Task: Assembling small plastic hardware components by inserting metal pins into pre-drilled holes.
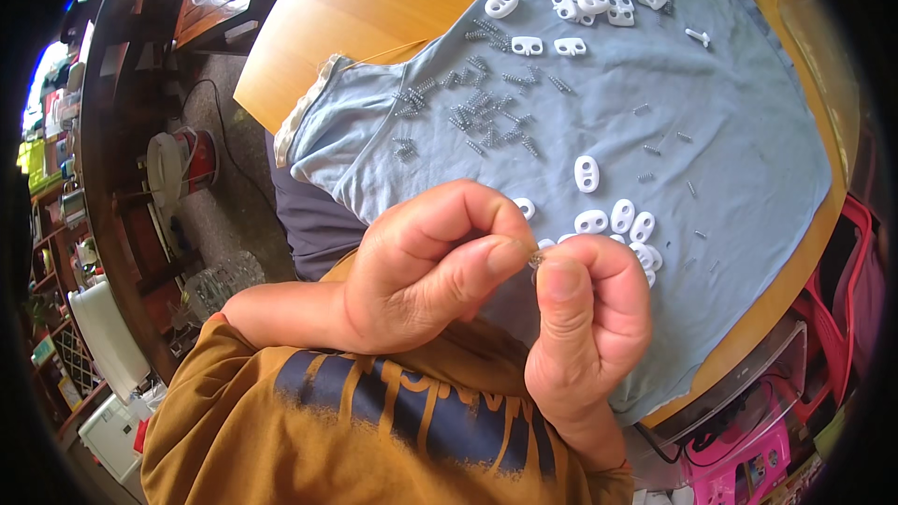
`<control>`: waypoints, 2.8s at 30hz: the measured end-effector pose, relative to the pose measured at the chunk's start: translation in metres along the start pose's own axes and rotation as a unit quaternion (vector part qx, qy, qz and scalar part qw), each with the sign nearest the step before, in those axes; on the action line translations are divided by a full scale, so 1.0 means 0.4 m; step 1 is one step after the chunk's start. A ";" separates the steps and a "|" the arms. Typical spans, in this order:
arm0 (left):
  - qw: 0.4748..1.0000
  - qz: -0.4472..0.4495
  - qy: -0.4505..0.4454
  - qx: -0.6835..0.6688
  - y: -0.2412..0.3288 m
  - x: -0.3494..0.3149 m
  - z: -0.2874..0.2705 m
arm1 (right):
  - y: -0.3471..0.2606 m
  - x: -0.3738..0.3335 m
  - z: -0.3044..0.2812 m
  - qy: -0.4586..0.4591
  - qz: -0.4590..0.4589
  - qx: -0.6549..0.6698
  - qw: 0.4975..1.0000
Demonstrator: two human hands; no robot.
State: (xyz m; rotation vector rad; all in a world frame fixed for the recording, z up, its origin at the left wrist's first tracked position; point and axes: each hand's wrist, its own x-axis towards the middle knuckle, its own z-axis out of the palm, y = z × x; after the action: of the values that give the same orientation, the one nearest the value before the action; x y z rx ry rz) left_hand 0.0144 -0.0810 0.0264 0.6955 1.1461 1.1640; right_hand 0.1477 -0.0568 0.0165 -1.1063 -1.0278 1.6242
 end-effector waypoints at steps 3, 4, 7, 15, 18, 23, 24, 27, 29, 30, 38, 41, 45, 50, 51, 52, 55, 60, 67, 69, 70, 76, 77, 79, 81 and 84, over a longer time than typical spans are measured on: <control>0.941 0.274 -0.005 0.198 -0.035 0.028 -0.020 | -0.001 0.006 0.001 0.011 -0.005 -0.008 1.000; 0.941 0.274 -0.006 0.198 -0.031 0.032 -0.022 | -0.002 0.008 -0.001 0.013 -0.005 -0.007 1.000; 0.902 0.332 0.003 0.275 -0.019 0.037 -0.024 | -0.006 0.008 -0.005 0.009 -0.012 -0.028 1.000; 0.813 0.420 0.028 0.402 -0.015 0.044 -0.030 | -0.015 0.001 0.004 0.005 -0.074 -0.127 0.989; 0.801 0.423 0.035 0.423 -0.015 0.043 -0.031 | -0.011 0.003 0.001 0.002 -0.100 -0.169 0.981; 0.832 0.411 0.017 0.373 -0.020 0.056 -0.029 | -0.002 0.001 -0.001 0.012 -0.126 -0.196 0.972; 0.851 0.401 0.003 0.338 -0.018 0.057 -0.028 | -0.003 0.001 -0.002 0.002 -0.143 -0.197 0.970; 0.867 0.371 -0.019 0.331 -0.004 0.046 -0.024 | -0.002 0.009 -0.010 -0.017 -0.192 -0.224 0.955; 0.845 0.395 -0.011 0.361 -0.005 0.046 -0.028 | -0.002 0.010 -0.010 -0.028 -0.223 -0.248 0.942; 0.821 0.417 -0.004 0.389 -0.007 0.046 -0.029 | -0.004 0.006 -0.008 -0.024 -0.191 -0.225 0.955; 0.772 0.477 0.038 0.418 -0.033 0.058 -0.020 | 0.010 -0.002 -0.013 0.007 -0.124 -0.158 0.980; 0.805 0.451 0.050 0.382 -0.029 0.060 -0.017 | 0.000 0.000 -0.008 0.000 -0.144 -0.171 0.975; 0.826 0.435 0.057 0.354 -0.025 0.064 -0.017 | -0.006 0.013 -0.018 -0.027 -0.195 -0.247 0.949; 0.818 0.438 0.063 0.368 -0.021 0.060 -0.015 | -0.006 0.018 -0.028 -0.032 -0.278 -0.336 0.899; 0.812 0.447 0.070 0.368 -0.021 0.062 -0.014 | -0.007 0.017 -0.028 -0.030 -0.258 -0.332 0.907; 0.812 0.447 0.070 0.369 -0.022 0.062 -0.015 | -0.007 0.015 -0.026 -0.029 -0.238 -0.326 0.915; 0.827 0.439 0.072 0.345 -0.020 0.062 -0.017 | -0.019 0.003 -0.017 -0.012 -0.136 -0.208 0.969; 0.840 0.442 0.020 0.315 -0.018 0.067 -0.030 | -0.016 0.001 -0.016 -0.005 -0.136 -0.187 0.973; 0.764 0.468 0.030 0.443 -0.014 0.054 -0.033 | -0.020 0.001 -0.022 -0.022 -0.148 -0.220 0.964; 0.733 0.488 0.053 0.470 -0.017 0.058 -0.029 | -0.014 0.004 -0.025 -0.019 -0.170 -0.252 0.952; 0.734 0.488 0.053 0.470 -0.020 0.059 -0.026 | -0.011 0.006 -0.026 -0.016 -0.192 -0.284 0.939; 0.754 0.437 0.051 0.488 -0.020 0.051 -0.013 | -0.001 0.005 -0.034 -0.027 -0.227 -0.314 0.922; 0.803 0.405 0.064 0.432 -0.022 0.052 -0.006 | -0.002 0.006 -0.033 -0.027 -0.227 -0.314 0.922; 0.870 0.339 0.071 0.352 -0.014 0.045 0.002 | -0.004 0.012 -0.033 -0.043 -0.266 -0.318 0.909; 0.924 0.252 0.051 0.281 -0.003 0.035 0.004 | -0.005 0.013 -0.034 -0.046 -0.258 -0.300 0.917; 0.997 0.018 0.007 0.070 0.026 0.020 0.006 | -0.007 0.011 -0.035 -0.046 -0.235 -0.275 0.931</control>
State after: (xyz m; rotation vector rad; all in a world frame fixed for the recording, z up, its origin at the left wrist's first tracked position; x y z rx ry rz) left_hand 0.0130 -0.0702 0.0336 0.8187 1.2398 1.1292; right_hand 0.1607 -0.0499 0.0147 -1.0255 -1.7289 1.0311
